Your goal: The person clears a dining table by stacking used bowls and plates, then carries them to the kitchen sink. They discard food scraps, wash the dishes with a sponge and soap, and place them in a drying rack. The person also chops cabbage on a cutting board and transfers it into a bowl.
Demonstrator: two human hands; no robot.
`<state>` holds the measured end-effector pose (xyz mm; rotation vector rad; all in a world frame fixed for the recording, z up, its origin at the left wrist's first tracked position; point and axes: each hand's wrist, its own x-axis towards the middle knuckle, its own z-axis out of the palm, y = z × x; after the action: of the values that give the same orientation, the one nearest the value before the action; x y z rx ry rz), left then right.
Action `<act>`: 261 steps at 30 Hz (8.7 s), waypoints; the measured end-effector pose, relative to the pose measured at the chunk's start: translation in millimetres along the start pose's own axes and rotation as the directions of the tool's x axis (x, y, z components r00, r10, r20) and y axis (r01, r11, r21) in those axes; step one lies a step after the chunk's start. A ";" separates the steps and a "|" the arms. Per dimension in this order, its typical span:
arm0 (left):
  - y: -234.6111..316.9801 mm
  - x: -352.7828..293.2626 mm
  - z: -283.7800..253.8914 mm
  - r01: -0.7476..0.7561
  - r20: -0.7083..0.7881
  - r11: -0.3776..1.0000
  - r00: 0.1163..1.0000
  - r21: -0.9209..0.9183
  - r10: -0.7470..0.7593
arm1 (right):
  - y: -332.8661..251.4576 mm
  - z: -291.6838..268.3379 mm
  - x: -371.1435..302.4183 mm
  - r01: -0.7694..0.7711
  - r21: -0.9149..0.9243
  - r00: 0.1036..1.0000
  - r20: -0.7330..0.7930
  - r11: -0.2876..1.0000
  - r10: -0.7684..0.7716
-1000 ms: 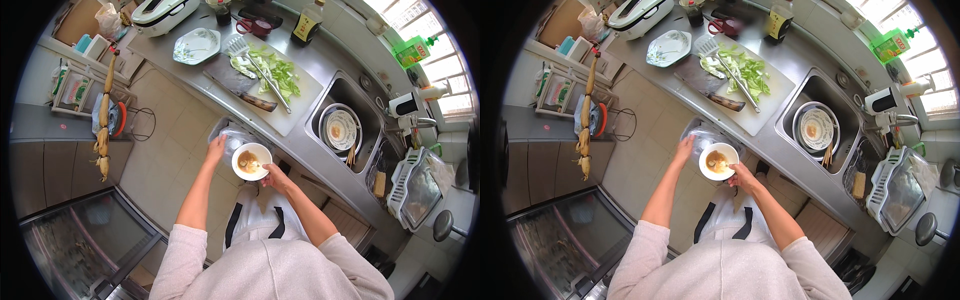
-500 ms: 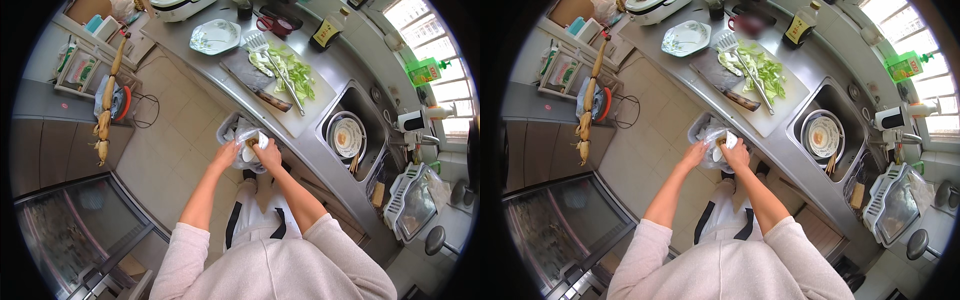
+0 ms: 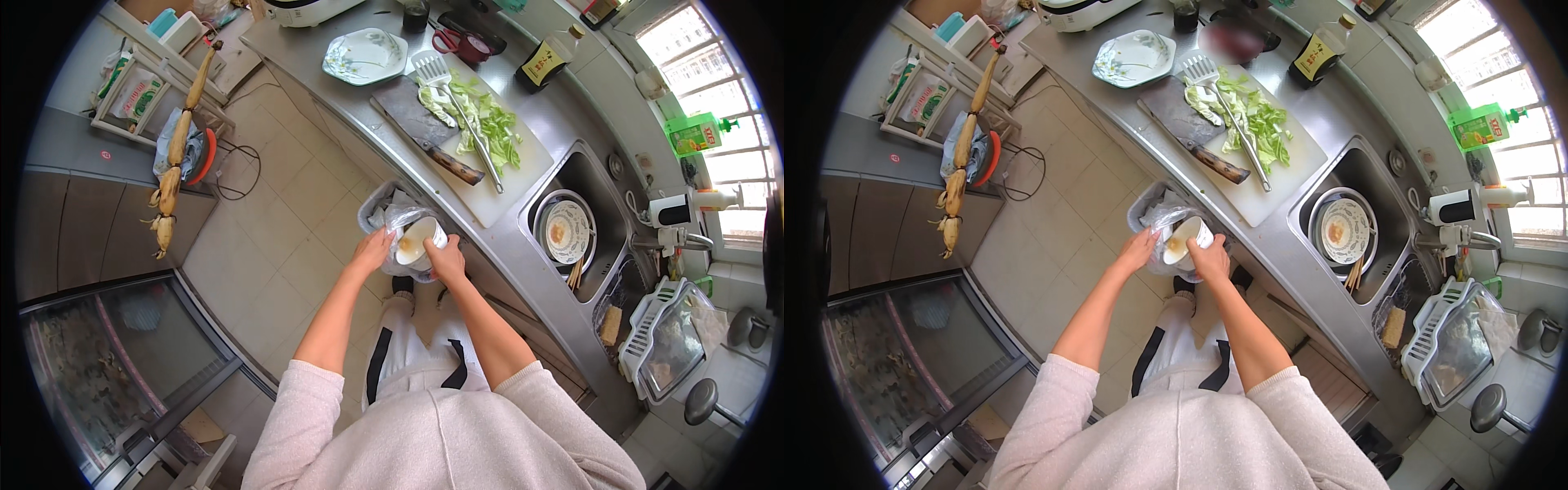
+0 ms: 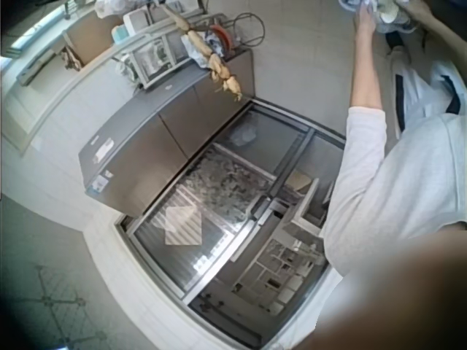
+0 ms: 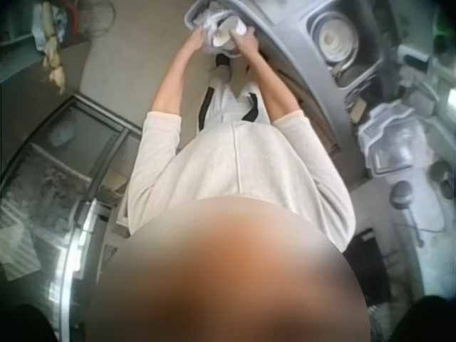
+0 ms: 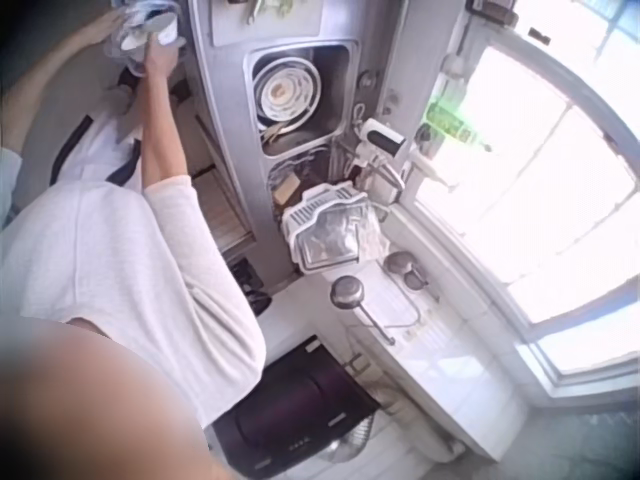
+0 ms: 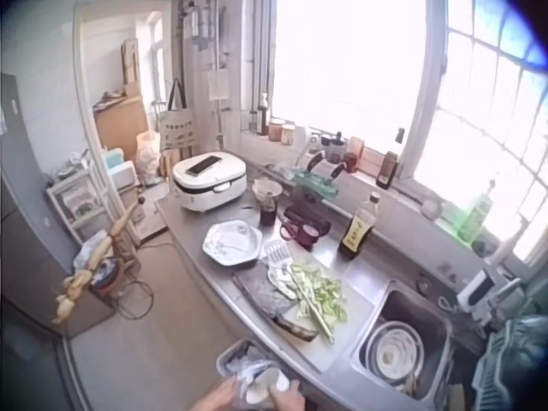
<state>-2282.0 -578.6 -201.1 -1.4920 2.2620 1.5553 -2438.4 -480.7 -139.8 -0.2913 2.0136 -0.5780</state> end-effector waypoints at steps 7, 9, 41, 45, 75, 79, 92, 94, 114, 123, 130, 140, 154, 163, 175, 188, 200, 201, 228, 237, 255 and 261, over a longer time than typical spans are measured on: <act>-10.0 3.8 5.8 -0.033 -0.103 0.996 0.994 0.086 0.042 | 24.8 2.2 6.9 0.086 -0.116 0.988 -0.117 0.989 -0.100; 5.1 1.6 -0.8 0.069 -0.014 0.997 0.998 0.036 -0.068 | 18.1 -5.0 2.2 0.049 -0.009 0.995 -0.088 0.999 -0.050; 251.3 -31.4 183.7 -0.609 -0.095 0.792 0.787 0.039 0.609 | 202.8 -294.6 128.1 0.055 0.923 0.960 -0.153 0.381 0.234; 249.9 -32.5 195.1 -0.578 -0.070 0.815 0.812 0.035 0.579 | 194.8 -290.5 155.3 0.002 0.933 0.950 -0.114 0.361 0.290; 45.1 -13.2 31.5 -0.124 -0.373 0.953 0.900 0.276 0.225 | 90.8 -25.2 4.7 0.661 -0.144 0.749 0.064 0.736 -0.660; 61.1 -20.4 18.6 -0.275 -0.204 0.876 0.904 0.397 0.376 | 83.2 5.1 23.4 0.394 -0.216 0.916 0.015 0.893 -0.400; 50.3 -11.0 9.1 -0.654 0.386 0.521 0.751 0.549 0.535 | 88.1 20.8 32.1 0.544 -0.217 0.805 -0.138 0.810 -0.577; 36.5 1.3 20.7 -0.646 0.410 0.555 0.762 0.524 0.501 | 83.6 21.4 36.7 0.580 0.000 0.812 -0.088 0.815 -0.577; 48.1 17.0 30.9 -0.477 0.363 0.707 0.874 0.523 0.322 | 87.0 80.0 155.9 0.356 -0.218 0.896 0.355 0.909 -0.266; -8.6 36.7 77.5 -0.232 0.331 0.837 0.941 0.496 0.065 | 29.8 11.8 65.0 0.658 -0.303 0.752 0.218 0.689 -0.622; 93.1 41.0 50.0 -0.243 0.293 0.727 0.954 0.642 0.061 | -58.7 -117.5 66.1 0.701 -0.446 0.430 -0.358 0.556 -0.829; 184.6 51.0 -7.9 -0.142 0.033 0.957 0.990 0.253 0.138 | -76.2 -148.9 107.3 0.668 -0.501 0.566 -0.140 0.551 -0.813; 221.9 45.9 52.2 -0.292 0.275 0.933 0.898 -0.208 0.343 | 58.2 -201.6 -9.0 0.696 0.024 0.614 -0.538 0.717 -0.578; 271.5 12.8 113.0 -0.453 0.554 0.886 0.714 -0.103 0.429 | 207.7 -251.2 -71.9 0.249 -0.025 0.486 -0.862 0.968 -0.147; 302.6 -3.9 149.4 -0.622 0.618 0.780 0.585 -0.074 0.525 | 271.9 -269.4 -48.2 -0.212 -0.185 0.563 -0.826 0.960 -0.035; 265.4 4.5 116.9 -0.543 0.590 0.839 0.692 0.043 0.417 | 206.9 -277.6 -26.3 -0.112 -0.450 0.525 -0.784 0.886 -0.332; 162.6 51.0 -17.7 -0.225 0.124 0.912 0.952 -0.343 0.281 | -69.3 -96.5 63.1 0.582 -0.729 0.415 -0.115 0.360 -0.903; 153.6 54.7 -33.2 -0.190 0.114 0.908 0.962 -0.373 0.248 | -78.7 -82.5 69.1 0.509 -0.789 0.463 -0.086 0.344 -0.882; 201.4 118.9 -165.2 -0.810 0.027 0.574 0.580 0.118 0.814 | -129.7 -111.4 -19.7 0.443 -0.756 0.658 -0.091 0.482 -0.747; 243.4 158.7 -139.0 -0.731 -0.017 0.652 0.663 0.200 0.748 | -79.5 -130.3 -29.3 0.386 -0.616 0.638 -0.360 0.687 -0.681; 149.5 242.2 -135.2 -0.526 0.158 0.820 0.851 0.227 0.502 | -76.9 -98.9 16.6 0.359 -0.084 0.689 -0.648 0.929 -0.325; 161.5 274.5 -139.0 -0.599 0.225 0.749 0.800 0.282 0.556 | -116.3 -108.5 12.9 0.243 0.079 0.664 -0.741 0.967 -0.106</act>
<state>-2479.9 -859.6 -149.8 -0.5988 2.8867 1.1852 -2543.3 -556.0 -46.1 -0.1520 2.7060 -1.1290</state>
